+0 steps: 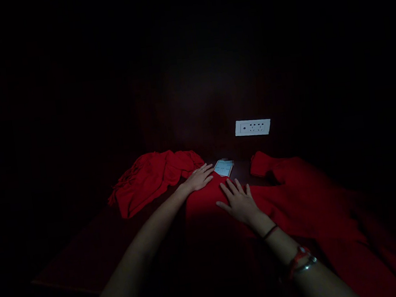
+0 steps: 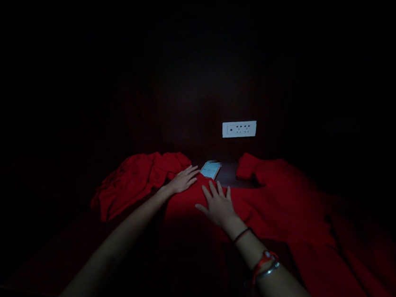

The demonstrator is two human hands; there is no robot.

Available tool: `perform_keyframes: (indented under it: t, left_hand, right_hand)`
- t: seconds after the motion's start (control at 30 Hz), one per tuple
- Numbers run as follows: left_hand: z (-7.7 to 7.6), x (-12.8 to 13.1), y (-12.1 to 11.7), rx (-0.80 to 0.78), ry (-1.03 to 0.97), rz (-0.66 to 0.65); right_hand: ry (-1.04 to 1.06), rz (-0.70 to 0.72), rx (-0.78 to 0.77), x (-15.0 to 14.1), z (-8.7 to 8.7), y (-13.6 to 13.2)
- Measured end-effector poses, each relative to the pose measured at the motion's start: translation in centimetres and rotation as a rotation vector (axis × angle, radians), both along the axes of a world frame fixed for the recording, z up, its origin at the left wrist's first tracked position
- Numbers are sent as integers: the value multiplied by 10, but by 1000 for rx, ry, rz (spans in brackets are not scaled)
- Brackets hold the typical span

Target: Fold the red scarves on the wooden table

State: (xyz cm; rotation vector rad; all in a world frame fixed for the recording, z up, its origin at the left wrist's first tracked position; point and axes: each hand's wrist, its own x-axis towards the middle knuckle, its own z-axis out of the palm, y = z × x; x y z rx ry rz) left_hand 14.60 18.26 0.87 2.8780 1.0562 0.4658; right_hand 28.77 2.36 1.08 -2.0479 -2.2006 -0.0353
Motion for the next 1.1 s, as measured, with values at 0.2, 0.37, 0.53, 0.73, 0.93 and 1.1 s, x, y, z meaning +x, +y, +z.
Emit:
perform_keyframes:
  t: [0.2,0.37,0.53,0.73,0.93,1.1]
  left_hand:
    - [-12,-5,13,-259,170,67]
    - [-10,-3,19,-272,258,127]
    - [-7,-8,13,-105,138,144]
    - [11,-37,-31,80,-204,28]
    - [-3,-64,-76,-164,134,-53]
    - [-8,-68,-82,-135,157,77]
  right_hand:
    - [50,-61,-259,5,-3,8]
    - [42,-88,-281,0,1,7]
    - [29,-42,-173,1,-3,9]
    - [56,19,-235,4,-9,14]
    - [84,49,-83,5,-4,7]
    - [86,53,-214,6,-6,0]
